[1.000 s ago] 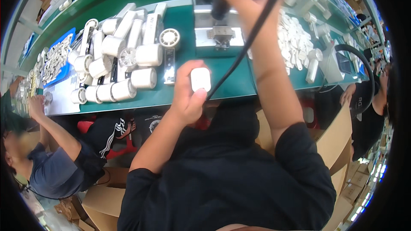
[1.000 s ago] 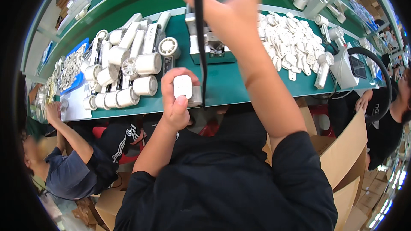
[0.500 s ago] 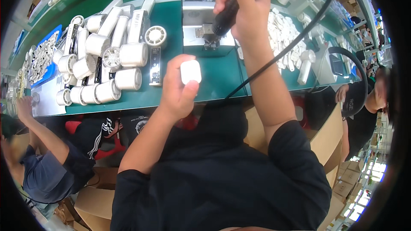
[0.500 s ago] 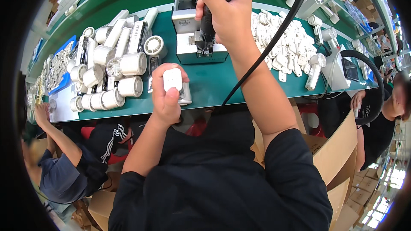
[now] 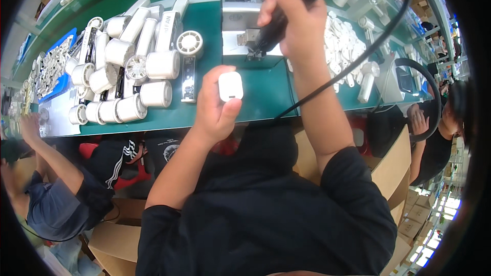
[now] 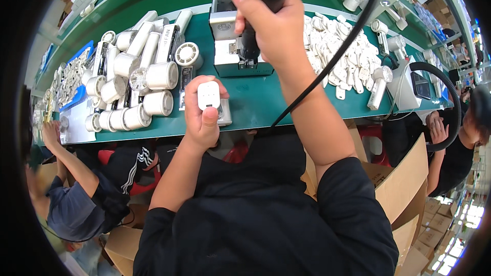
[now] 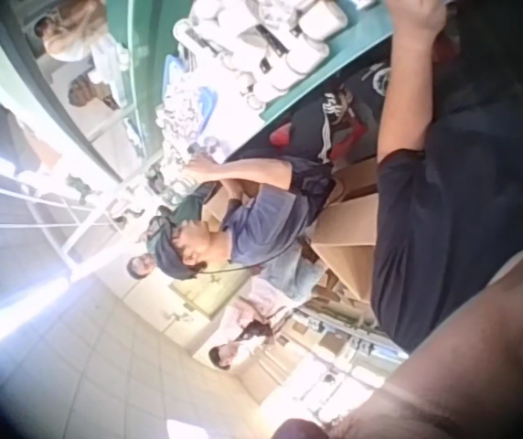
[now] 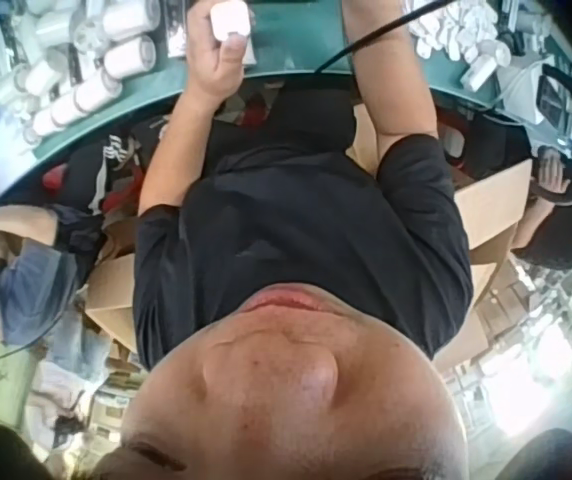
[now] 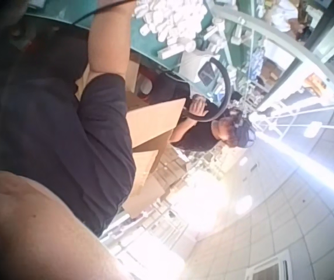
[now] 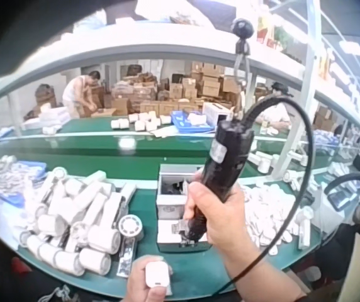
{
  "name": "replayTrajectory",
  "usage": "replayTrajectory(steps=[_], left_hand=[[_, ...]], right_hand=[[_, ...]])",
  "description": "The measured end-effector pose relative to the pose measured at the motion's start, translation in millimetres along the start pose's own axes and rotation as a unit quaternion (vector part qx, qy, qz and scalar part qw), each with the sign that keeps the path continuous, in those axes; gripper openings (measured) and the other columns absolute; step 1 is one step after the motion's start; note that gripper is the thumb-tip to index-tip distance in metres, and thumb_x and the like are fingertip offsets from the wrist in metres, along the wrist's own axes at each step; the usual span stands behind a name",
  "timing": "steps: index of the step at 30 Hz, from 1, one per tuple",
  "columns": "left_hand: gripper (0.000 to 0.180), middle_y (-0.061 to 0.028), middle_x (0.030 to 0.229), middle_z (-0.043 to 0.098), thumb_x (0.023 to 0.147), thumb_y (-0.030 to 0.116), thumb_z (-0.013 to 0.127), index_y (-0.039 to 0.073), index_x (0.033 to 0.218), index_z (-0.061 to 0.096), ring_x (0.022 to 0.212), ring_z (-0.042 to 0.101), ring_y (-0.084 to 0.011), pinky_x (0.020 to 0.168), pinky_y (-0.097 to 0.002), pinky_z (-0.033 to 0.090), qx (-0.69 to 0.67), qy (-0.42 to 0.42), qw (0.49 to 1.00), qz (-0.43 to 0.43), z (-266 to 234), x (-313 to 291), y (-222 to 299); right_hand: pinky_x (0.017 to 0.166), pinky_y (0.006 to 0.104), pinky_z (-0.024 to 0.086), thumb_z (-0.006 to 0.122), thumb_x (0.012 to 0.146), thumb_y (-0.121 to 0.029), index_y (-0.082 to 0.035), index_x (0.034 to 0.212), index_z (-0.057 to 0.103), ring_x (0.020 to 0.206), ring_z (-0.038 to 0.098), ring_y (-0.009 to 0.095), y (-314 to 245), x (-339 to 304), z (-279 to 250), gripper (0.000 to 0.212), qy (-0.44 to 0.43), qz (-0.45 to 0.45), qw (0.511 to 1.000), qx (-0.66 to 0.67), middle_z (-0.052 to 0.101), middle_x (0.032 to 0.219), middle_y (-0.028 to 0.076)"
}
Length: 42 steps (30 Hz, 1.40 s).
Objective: The person assembles portable fans by attaching bottom covers onto the fan bodies, securing them with an electric screwdriver, testing the fans, and placing the assembled fans into a cardboard box.
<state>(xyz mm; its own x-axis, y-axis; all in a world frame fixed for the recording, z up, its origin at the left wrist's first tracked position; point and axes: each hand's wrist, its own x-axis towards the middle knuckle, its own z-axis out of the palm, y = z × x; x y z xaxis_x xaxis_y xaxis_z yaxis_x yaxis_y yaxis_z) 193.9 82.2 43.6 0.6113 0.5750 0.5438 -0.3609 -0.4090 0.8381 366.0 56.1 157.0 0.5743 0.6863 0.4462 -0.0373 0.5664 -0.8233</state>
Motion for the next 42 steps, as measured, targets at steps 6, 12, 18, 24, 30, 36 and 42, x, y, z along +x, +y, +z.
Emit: replayTrajectory(steps=[6,12,18,24,30,36,42], left_hand=[[0.061,-0.0108,0.095,0.051,0.089,0.053,0.049,0.002,0.122,0.038,0.082,0.051,-0.0172,0.073,-0.0302,0.045,-0.017,0.000,1.000,-0.008,0.4,-0.6,3.2],[0.063,-0.0108,0.093,0.052,0.088,0.054,0.048,0.002,0.122,0.039,0.081,0.051,-0.0171,0.073,-0.0300,0.045,0.008,-0.003,1.000,-0.004,1.9,0.7,-0.1],[0.064,-0.0107,0.093,0.052,0.088,0.055,0.048,0.002,0.122,0.039,0.081,0.051,-0.0171,0.073,-0.0299,0.045,0.012,0.002,1.000,-0.007,4.8,1.5,2.7],[0.063,-0.0099,0.093,0.052,0.089,0.053,0.049,0.001,0.122,0.039,0.082,0.051,-0.0160,0.074,-0.0291,0.043,0.013,0.001,1.000,0.003,4.6,2.2,3.1],[0.055,-0.0185,0.105,0.056,0.085,0.042,0.058,0.000,0.117,0.046,0.089,0.057,-0.0329,0.079,-0.0359,0.045,0.035,-0.024,0.999,-0.032,9.4,3.9,6.5],[0.050,-0.0195,0.105,0.056,0.082,0.034,0.060,0.000,0.117,0.047,0.091,0.057,-0.0364,0.079,-0.0376,0.045,0.059,-0.027,0.997,-0.046,8.3,5.3,13.0],[0.049,-0.0178,0.104,0.056,0.080,0.031,0.062,0.002,0.117,0.047,0.091,0.056,-0.0353,0.079,-0.0375,0.045,0.069,-0.026,0.997,-0.038,10.0,9.8,17.4]], right_hand=[[0.050,0.0254,0.047,0.060,0.086,-0.011,0.001,0.106,0.050,0.052,0.056,0.015,-23.9,3.9,2.6,0.026,0.031,-0.014,0.999,-0.014,0.056,0.065,0.007],[0.050,0.0249,0.046,0.061,0.085,-0.010,-0.001,0.105,0.049,0.052,0.055,0.015,-10.0,-0.5,-4.6,0.025,0.040,-0.009,0.999,0.001,0.056,0.066,0.007],[0.050,0.0251,0.047,0.063,0.084,-0.008,-0.001,0.102,0.050,0.054,0.056,0.014,4.1,3.7,-2.1,0.024,0.018,0.007,1.000,0.001,0.057,0.069,0.007],[0.049,0.0273,0.047,0.065,0.082,-0.011,-0.001,0.097,0.051,0.051,0.055,0.014,4.8,-0.9,-7.1,0.023,-0.014,0.035,0.999,-0.020,0.056,0.065,0.006],[0.049,0.0309,0.048,0.060,0.087,-0.029,-0.002,0.107,0.046,0.050,0.054,0.017,-56.5,-27.3,35.7,0.036,0.018,0.012,0.985,0.169,0.054,0.064,0.007],[0.048,0.0336,0.046,0.059,0.085,-0.045,-0.001,0.111,0.042,0.049,0.052,0.019,-81.0,-25.0,51.0,0.054,-0.007,-0.039,0.998,0.057,0.051,0.061,0.008],[0.049,0.0347,0.046,0.060,0.085,-0.044,0.000,0.112,0.040,0.048,0.052,0.020,-69.4,-29.0,50.2,0.055,-0.043,-0.032,0.998,0.038,0.051,0.062,0.009]])
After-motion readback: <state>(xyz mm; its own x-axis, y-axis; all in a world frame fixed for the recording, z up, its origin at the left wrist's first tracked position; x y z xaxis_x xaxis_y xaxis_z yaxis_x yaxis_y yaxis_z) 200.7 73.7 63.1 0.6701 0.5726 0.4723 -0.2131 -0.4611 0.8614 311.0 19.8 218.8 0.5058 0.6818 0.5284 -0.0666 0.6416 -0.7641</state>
